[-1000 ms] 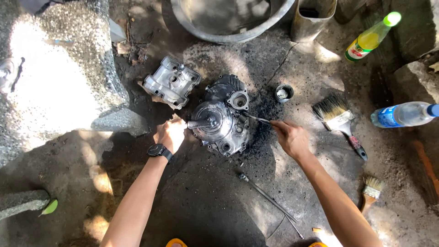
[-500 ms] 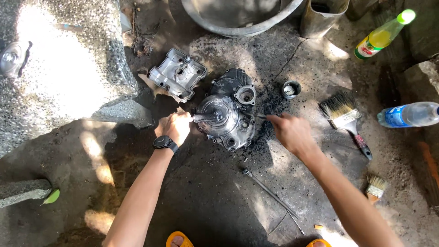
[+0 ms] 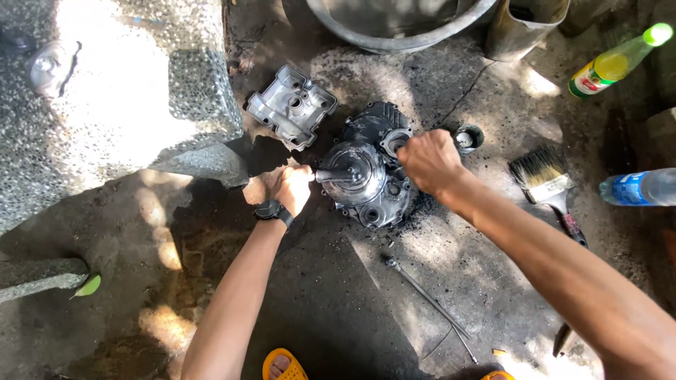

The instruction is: The person crouches on the ground cleaning a greasy motorcycle engine casing and a smaller metal cover. They scrape caked grime from the casing with a small metal pick, hold the casing steady with the other hand, and periodically brush loosened dirt off with a paintbrush.

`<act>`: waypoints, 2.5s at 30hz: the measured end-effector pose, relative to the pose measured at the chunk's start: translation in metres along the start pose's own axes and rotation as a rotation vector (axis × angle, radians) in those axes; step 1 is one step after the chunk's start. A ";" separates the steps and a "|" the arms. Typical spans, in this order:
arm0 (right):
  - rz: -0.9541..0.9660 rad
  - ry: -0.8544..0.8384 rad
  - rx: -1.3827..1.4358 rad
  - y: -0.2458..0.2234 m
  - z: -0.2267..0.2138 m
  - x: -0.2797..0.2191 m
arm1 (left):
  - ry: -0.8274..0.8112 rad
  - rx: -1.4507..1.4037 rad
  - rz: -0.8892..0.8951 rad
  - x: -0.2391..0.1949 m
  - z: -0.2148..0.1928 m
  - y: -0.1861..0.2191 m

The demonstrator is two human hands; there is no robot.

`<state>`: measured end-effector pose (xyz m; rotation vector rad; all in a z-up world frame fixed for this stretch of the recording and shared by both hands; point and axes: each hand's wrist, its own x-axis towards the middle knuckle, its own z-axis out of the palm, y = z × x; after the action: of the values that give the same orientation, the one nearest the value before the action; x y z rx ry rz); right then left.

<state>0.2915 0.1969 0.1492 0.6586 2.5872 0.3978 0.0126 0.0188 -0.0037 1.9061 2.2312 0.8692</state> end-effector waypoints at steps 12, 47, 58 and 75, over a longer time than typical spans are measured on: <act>-0.019 -0.056 -0.136 -0.001 -0.014 -0.001 | 0.009 -0.126 0.029 0.002 0.000 0.002; 0.887 0.547 1.259 0.034 0.190 -0.165 | -0.196 -0.006 -0.042 0.015 -0.051 0.032; 0.761 0.614 0.771 0.057 0.175 -0.077 | -0.189 0.035 -0.098 0.016 -0.051 0.040; 0.735 0.353 0.608 0.062 0.187 -0.044 | -0.211 0.097 -0.066 0.008 -0.043 0.033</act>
<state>0.4397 0.2572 0.0257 1.9175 2.7020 -0.0970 0.0226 0.0124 0.0502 1.8531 2.2319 0.5321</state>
